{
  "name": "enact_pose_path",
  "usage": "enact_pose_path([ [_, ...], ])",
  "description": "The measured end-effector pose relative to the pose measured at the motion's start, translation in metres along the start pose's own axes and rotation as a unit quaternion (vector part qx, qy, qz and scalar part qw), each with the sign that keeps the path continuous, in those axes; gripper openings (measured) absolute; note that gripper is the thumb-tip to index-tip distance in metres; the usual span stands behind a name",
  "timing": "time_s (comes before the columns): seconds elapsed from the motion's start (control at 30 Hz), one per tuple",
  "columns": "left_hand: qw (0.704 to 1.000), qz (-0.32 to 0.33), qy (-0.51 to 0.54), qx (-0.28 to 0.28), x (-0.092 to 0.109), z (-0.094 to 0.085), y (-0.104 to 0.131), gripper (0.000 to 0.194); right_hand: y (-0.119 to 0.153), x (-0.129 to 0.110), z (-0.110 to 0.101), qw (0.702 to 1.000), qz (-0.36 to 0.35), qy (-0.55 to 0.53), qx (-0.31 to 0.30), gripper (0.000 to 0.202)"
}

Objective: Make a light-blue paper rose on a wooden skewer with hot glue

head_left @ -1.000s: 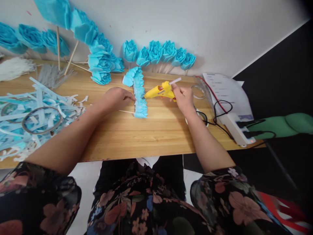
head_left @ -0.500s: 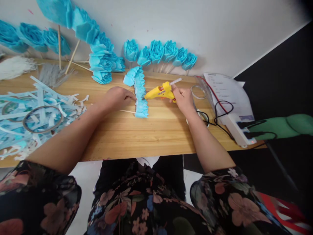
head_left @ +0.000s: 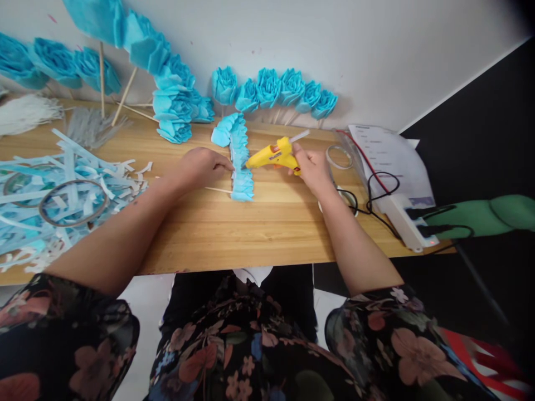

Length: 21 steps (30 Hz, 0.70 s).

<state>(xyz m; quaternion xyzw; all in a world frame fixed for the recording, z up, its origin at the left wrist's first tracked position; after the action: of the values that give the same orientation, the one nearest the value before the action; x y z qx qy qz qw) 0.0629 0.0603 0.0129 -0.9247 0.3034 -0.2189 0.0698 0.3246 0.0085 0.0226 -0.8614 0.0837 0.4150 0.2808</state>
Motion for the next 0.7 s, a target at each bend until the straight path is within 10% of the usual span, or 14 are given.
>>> enact_pose_path([
  [0.7,1.000,0.017,0.008,0.018,0.004,-0.002,0.001,0.039,-0.002,0.006,-0.005,0.998,0.041,-0.036,0.033,0.063],
])
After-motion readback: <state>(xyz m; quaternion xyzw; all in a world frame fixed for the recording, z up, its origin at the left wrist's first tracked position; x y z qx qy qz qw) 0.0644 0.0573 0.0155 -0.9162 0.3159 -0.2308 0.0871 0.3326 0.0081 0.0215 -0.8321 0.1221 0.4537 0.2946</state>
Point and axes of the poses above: each hand's wrist, its own y-axis away from the middle knuckle, its own z-axis out of the palm, x = y × z, the point moved 8 cm from there along -y, towards the middle knuckle, and after that the axes turned 14 degrees about x, right-handed, at the moved point
